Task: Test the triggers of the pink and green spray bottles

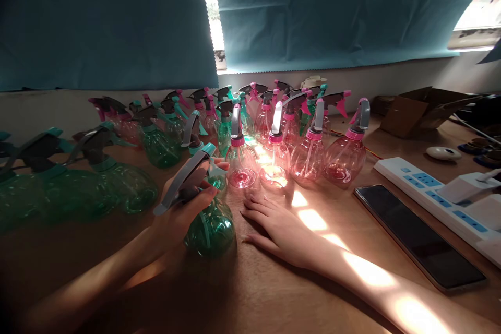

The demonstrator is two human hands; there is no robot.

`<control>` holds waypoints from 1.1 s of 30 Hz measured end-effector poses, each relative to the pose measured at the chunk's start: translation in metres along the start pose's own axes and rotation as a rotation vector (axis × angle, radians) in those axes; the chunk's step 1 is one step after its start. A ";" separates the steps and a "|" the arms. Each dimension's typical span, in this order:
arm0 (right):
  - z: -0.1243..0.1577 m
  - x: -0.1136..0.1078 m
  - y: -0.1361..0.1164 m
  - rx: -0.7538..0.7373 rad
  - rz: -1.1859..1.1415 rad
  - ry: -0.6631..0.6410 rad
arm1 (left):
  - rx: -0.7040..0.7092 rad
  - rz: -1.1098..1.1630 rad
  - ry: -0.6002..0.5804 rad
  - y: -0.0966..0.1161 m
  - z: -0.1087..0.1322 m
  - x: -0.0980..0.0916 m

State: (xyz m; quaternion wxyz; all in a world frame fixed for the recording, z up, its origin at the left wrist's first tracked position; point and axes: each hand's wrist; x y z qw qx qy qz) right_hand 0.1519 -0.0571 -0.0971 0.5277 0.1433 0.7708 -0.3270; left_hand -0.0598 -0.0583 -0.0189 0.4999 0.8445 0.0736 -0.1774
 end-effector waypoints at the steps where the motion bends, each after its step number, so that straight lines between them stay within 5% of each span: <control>1: 0.000 0.000 0.000 -0.004 -0.005 0.005 | -0.003 -0.006 0.001 0.000 0.000 0.000; 33: 0.001 0.002 0.002 -0.015 -0.003 0.025 | -0.026 0.005 0.014 -0.002 0.001 0.000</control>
Point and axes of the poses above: each hand's wrist, its own z-axis away from the middle knuckle, its own x-axis out of the palm, y = z × x, and after that the axes turned 5 degrees about z, right-handed
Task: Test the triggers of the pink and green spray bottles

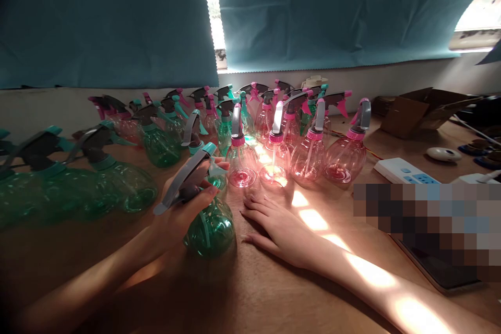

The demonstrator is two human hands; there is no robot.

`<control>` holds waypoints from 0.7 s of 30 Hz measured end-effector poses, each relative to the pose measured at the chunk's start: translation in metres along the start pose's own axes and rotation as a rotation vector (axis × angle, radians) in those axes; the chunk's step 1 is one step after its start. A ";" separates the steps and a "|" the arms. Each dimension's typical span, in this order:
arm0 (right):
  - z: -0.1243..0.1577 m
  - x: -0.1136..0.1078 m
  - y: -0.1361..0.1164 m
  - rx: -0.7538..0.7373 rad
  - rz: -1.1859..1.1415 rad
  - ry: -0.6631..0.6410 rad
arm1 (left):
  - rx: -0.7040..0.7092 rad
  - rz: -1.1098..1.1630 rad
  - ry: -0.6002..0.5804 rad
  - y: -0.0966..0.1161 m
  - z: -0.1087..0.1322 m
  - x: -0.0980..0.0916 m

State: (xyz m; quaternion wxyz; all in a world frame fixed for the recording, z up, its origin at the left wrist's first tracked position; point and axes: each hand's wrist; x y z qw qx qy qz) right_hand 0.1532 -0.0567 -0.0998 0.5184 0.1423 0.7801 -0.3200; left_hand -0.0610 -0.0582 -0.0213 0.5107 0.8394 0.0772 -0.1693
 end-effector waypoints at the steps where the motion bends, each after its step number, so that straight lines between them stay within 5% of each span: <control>1: 0.000 0.000 0.000 0.000 0.000 0.001 | 0.003 -0.001 0.003 0.000 0.000 0.000; 21: 0.000 0.001 0.000 -0.004 -0.015 0.023 | -0.034 -0.006 0.022 0.015 0.003 -0.002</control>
Point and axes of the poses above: each hand's wrist, its own z-axis away from the middle knuckle, its own x-axis out of the palm, y = z × x, and after that the axes turned 5 degrees about z, right-handed
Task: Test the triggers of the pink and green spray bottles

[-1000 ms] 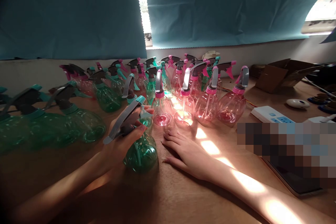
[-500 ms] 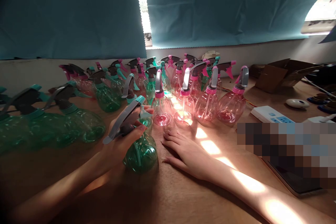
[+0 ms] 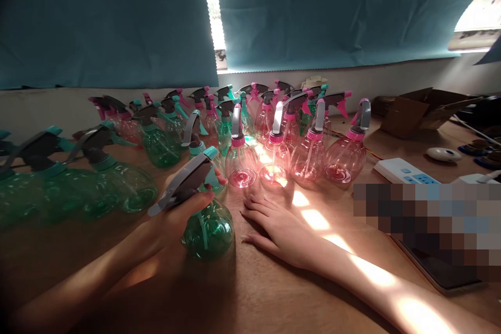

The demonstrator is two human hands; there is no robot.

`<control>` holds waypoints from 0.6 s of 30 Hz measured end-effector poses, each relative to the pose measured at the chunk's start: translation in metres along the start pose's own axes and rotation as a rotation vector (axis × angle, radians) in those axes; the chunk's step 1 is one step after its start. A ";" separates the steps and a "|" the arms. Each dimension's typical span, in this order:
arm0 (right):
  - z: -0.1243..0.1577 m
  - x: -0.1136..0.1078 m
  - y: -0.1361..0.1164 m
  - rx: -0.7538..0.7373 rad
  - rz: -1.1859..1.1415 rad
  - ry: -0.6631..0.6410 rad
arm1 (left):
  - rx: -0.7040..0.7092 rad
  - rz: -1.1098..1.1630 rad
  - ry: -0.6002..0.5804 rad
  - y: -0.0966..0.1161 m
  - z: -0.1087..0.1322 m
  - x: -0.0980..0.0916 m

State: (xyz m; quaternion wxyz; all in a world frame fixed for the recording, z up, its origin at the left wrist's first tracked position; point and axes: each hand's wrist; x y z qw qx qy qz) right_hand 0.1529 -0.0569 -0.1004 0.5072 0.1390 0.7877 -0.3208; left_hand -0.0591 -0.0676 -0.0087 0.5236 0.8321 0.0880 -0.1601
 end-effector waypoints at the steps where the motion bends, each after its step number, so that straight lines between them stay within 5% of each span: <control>1: 0.000 0.000 0.000 0.001 0.001 -0.003 | 0.001 0.004 0.002 0.000 0.001 0.000; 18: 0.000 0.000 0.001 0.005 0.044 -0.025 | -0.003 0.061 -0.063 -0.009 -0.004 0.002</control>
Point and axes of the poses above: each hand's wrist, its own z-axis away from the middle knuckle, its own x-axis out of the palm, y = z × x, and after that the axes turned 5 degrees about z, right-handed
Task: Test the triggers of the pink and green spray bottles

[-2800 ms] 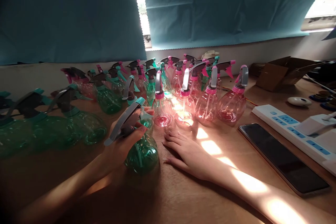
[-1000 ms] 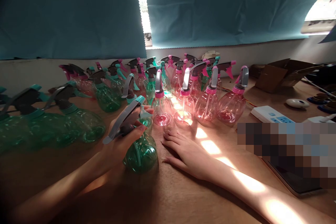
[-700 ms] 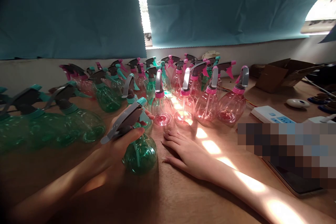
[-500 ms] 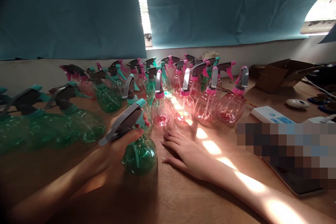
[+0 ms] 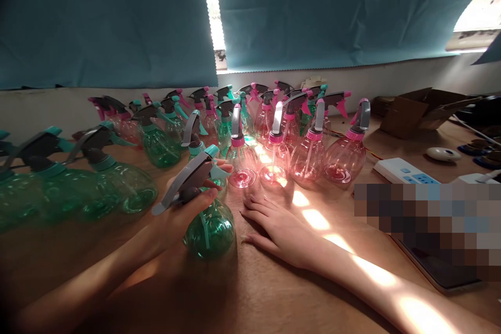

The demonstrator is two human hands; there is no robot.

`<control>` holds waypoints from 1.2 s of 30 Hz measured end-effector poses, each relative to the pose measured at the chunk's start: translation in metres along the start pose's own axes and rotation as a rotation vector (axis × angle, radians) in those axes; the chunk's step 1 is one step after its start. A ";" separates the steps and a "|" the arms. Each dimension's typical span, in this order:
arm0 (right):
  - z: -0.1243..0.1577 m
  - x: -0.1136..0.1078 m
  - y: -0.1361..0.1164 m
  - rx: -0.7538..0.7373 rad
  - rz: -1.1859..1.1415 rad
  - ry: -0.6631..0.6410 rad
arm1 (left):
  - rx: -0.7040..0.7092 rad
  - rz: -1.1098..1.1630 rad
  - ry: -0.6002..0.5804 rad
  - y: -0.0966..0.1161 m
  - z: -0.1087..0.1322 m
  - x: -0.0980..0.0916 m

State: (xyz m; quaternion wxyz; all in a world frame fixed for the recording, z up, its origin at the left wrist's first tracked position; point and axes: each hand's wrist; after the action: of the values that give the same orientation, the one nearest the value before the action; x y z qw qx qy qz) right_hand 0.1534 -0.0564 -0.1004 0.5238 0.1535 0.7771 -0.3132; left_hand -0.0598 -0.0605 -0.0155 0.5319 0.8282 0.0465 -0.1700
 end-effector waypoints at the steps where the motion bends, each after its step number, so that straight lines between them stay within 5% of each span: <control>1: 0.000 0.000 0.000 0.000 -0.010 0.004 | 0.001 -0.001 0.004 -0.001 0.000 0.000; 36: -0.002 -0.003 -0.002 -0.023 0.005 0.000 | 0.042 -0.063 0.044 -0.006 -0.001 0.001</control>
State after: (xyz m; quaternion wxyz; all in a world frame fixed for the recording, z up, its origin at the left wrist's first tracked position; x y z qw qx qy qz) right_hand 0.1517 -0.0564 -0.0962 0.5264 0.1496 0.7802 -0.3030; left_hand -0.0597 -0.0573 -0.0203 0.5077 0.8408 0.0805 -0.1694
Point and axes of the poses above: each hand's wrist, its own z-axis away from the middle knuckle, its own x-axis out of the palm, y = z × x, and after that the axes turned 5 degrees about z, right-handed
